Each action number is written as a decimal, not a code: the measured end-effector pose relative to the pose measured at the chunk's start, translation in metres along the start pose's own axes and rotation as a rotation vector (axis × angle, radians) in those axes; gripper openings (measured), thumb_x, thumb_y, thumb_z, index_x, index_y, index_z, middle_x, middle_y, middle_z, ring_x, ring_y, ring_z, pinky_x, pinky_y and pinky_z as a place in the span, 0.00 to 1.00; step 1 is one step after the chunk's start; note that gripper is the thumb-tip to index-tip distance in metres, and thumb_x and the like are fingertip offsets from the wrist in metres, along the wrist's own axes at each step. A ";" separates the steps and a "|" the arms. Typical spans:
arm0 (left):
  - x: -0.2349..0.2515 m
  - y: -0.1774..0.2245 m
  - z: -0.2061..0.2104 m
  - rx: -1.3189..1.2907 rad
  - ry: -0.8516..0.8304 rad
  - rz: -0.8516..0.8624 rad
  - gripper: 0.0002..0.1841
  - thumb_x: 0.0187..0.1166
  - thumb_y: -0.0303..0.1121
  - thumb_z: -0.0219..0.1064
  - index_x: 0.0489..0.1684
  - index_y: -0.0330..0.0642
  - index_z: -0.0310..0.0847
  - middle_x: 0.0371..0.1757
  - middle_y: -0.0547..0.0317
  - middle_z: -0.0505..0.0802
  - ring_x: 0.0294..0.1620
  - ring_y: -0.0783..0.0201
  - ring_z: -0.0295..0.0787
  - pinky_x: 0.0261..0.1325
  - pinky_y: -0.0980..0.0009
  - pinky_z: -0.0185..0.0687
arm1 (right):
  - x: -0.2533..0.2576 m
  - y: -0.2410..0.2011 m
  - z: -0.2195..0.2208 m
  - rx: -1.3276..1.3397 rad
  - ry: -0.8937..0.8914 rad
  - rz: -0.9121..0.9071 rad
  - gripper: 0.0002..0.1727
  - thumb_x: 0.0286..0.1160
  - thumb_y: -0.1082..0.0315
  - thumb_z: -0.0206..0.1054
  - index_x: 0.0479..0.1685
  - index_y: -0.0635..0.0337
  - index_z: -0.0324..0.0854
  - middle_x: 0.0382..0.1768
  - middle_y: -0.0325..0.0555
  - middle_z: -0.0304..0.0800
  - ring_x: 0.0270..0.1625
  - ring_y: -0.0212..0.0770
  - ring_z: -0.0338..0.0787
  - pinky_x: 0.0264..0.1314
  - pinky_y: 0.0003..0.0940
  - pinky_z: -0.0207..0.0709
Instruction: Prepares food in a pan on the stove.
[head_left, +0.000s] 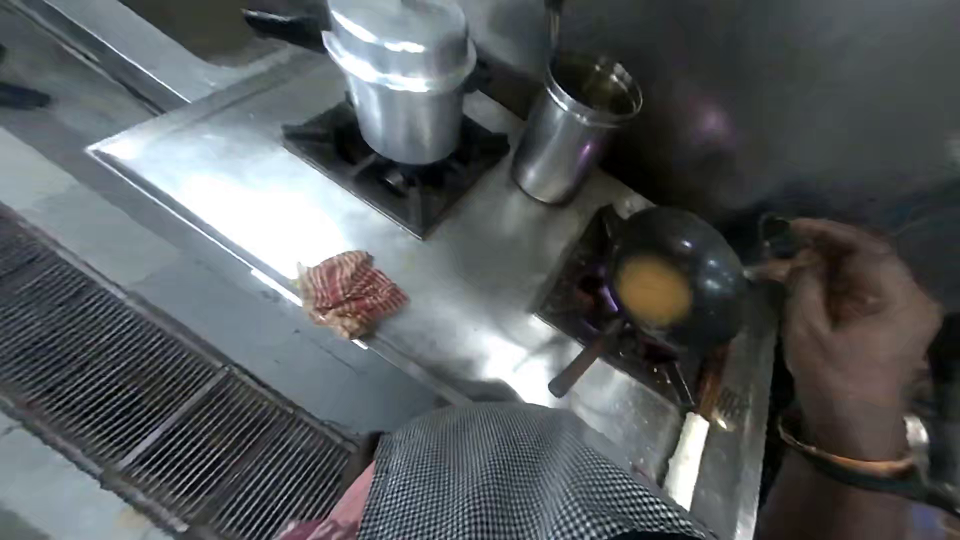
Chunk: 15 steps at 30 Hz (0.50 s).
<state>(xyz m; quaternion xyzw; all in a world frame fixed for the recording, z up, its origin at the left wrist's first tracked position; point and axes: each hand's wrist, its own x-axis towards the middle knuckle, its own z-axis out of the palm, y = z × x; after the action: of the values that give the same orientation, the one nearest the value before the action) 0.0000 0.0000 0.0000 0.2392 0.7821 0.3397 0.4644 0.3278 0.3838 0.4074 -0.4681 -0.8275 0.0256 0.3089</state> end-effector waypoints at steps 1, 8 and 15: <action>-0.007 0.052 -0.018 0.087 0.067 0.060 0.17 0.88 0.29 0.59 0.69 0.30 0.79 0.56 0.35 0.91 0.57 0.41 0.89 0.63 0.46 0.83 | -0.017 0.013 -0.006 -0.070 -0.082 0.102 0.23 0.88 0.61 0.60 0.80 0.51 0.74 0.68 0.54 0.85 0.62 0.49 0.90 0.64 0.52 0.84; 0.098 0.226 -0.098 0.632 0.489 0.549 0.40 0.79 0.60 0.62 0.86 0.43 0.65 0.82 0.25 0.69 0.83 0.20 0.59 0.79 0.22 0.51 | -0.179 0.126 -0.011 -0.238 -0.388 0.844 0.27 0.79 0.58 0.72 0.77 0.53 0.78 0.61 0.64 0.88 0.59 0.65 0.89 0.60 0.72 0.79; 0.184 0.239 -0.063 0.815 0.399 0.249 0.46 0.79 0.71 0.51 0.94 0.52 0.53 0.96 0.37 0.44 0.94 0.28 0.29 0.81 0.17 0.31 | -0.302 0.142 0.074 -0.224 -0.504 1.224 0.56 0.67 0.48 0.80 0.97 0.38 0.47 0.80 0.73 0.65 0.58 0.76 0.86 0.53 0.74 0.82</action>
<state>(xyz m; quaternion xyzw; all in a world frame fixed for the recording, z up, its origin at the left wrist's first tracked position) -0.1255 0.2638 0.0979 0.4242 0.8910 0.0975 0.1288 0.5076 0.2425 0.1530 -0.8620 -0.4571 0.2186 -0.0143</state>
